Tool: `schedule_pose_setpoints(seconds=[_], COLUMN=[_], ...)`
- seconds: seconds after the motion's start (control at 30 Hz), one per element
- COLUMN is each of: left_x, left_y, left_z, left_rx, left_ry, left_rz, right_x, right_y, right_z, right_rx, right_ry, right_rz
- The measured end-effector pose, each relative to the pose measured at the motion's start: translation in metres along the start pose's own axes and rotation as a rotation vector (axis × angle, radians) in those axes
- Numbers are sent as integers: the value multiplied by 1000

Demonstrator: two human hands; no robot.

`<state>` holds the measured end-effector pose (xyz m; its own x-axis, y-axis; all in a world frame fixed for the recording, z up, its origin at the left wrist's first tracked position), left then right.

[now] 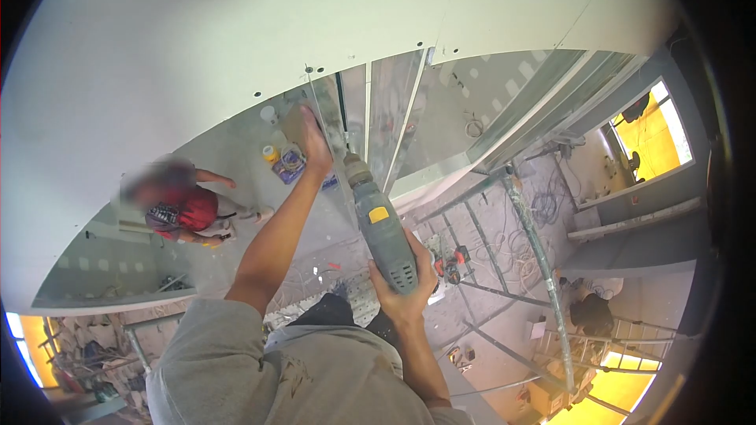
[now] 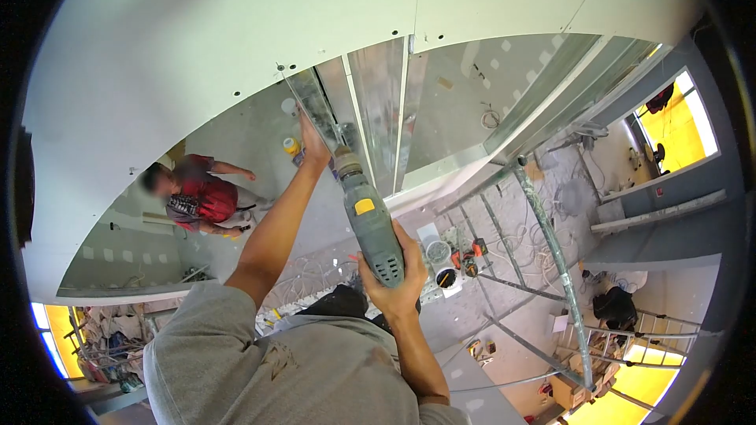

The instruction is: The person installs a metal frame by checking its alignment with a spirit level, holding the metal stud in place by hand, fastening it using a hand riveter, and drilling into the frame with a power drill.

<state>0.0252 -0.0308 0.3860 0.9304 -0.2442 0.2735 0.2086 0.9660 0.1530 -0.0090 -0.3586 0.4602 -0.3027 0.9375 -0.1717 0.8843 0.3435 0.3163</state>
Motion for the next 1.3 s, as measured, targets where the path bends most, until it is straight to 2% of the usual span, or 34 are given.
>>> schedule_pose_setpoints(seconds=[0.33, 0.4, 0.47, 0.53, 0.6, 0.63, 0.7, 0.93, 1.03, 1.1, 1.2, 1.3], left_x=[1, 5, 11, 14, 8, 4, 2, -6, -7, -10, -20, -36], left_y=[-1, -14, -23, -18, -1, 1, 6, 11, 10, 17, 27, 39], left_z=[-7, 12, 43, 37, -5, -12, -19, -26, -38, -45, -62, -66], left_rx=[-1, 41, 92, 117, -244, -243, -25, -21, -113, -161, -131, -84], left_ry=[-86, -2, 83, 115, -334, -335, -278, -12, -163, -263, -195, -345], left_rz=[-32, 10, 47, 68, 72, 75, -32, 15, 17, 13, 97, -48], right_x=[3, 7, 9, 7, 5, 3, 0, 9, 6, 15, -7, -35], right_y=[3, 8, 5, 7, 6, 3, 1, 2, -5, -2, -18, -47], right_z=[1, -2, 2, 2, -1, 0, 2, 8, 8, 8, 16, 26], right_rx=[-101, -158, -110, -71, -110, -111, -74, -33, -78, 78, 17, 98], right_ry=[-57, -136, -85, -42, -69, -69, -37, 9, -10, 63, -3, -4], right_rz=[7, -7, 0, -1, -3, -5, 5, 14, 57, 31, 34, 48])
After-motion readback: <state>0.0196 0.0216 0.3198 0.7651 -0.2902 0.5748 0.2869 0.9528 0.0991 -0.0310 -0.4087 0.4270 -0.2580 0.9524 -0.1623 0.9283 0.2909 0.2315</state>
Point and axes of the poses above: each hand's wrist, its own y-axis towards the middle knuckle, its own x-axis out of the palm, z = x × y, the point moved 1 cm from there along y, towards the middle knuckle, and after that the axes turned 12 degrees about z, right-handed, at the moved point
